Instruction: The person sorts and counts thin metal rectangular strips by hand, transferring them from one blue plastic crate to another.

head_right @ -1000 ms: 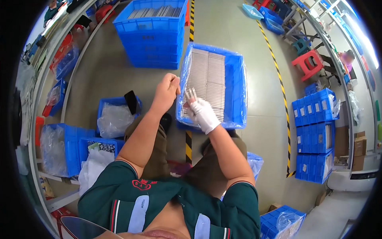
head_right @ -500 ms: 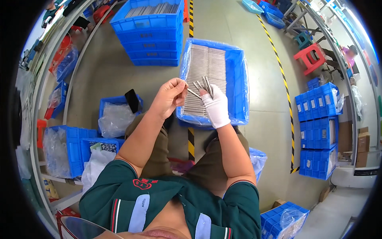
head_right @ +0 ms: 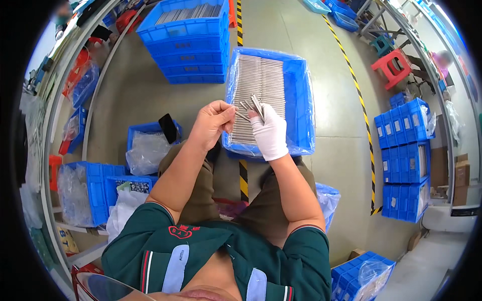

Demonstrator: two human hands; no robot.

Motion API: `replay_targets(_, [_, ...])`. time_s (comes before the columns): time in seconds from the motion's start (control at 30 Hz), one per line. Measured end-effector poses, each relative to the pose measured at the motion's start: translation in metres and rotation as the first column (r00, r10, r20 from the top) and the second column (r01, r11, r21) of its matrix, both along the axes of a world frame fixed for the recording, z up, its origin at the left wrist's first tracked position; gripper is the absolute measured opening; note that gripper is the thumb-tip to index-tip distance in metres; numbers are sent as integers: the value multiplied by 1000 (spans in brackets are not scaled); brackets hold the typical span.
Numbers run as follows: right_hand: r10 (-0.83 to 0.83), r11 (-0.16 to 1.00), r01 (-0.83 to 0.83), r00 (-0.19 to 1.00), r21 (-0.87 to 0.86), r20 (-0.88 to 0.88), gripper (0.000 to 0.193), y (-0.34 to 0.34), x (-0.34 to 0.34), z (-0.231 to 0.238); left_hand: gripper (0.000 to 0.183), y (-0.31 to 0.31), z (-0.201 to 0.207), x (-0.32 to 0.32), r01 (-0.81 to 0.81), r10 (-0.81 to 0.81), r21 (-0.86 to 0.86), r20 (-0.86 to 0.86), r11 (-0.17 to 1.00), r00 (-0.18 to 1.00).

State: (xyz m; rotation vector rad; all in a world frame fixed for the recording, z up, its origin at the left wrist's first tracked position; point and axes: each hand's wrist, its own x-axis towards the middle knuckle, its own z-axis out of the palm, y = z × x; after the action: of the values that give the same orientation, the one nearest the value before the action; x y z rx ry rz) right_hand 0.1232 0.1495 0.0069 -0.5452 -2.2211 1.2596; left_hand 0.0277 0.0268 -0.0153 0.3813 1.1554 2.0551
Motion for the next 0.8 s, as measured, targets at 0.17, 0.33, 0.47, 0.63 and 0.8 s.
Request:
replay_targets(0.17, [5,994,3,998,106,-70,14,-2,-2,-2,11,-2,1,2,17,-22,-68,-77,998,997])
replay_targets(0.33, [5,988,6,997,154,-71,13,0,-1,-8,10,2,-7,6,-30,22,-63,-120,998,993])
replay_targets(0.47, [-26,972,46,996,230,-90,14,-5,-2,-9,11,4,-6,11,-21,23,-31,36,999,999])
replay_targets(0.63, [35,997,-35,999,66,-5,14,-1,-4,-6,12,-1,-4,-4,-162,160,-26,-63,986,985])
replay_targets(0.8, [148,989,-146,986,-27,75,12,-3,0,0,11,-3,0,-7,-30,30,-8,-14,1000,999])
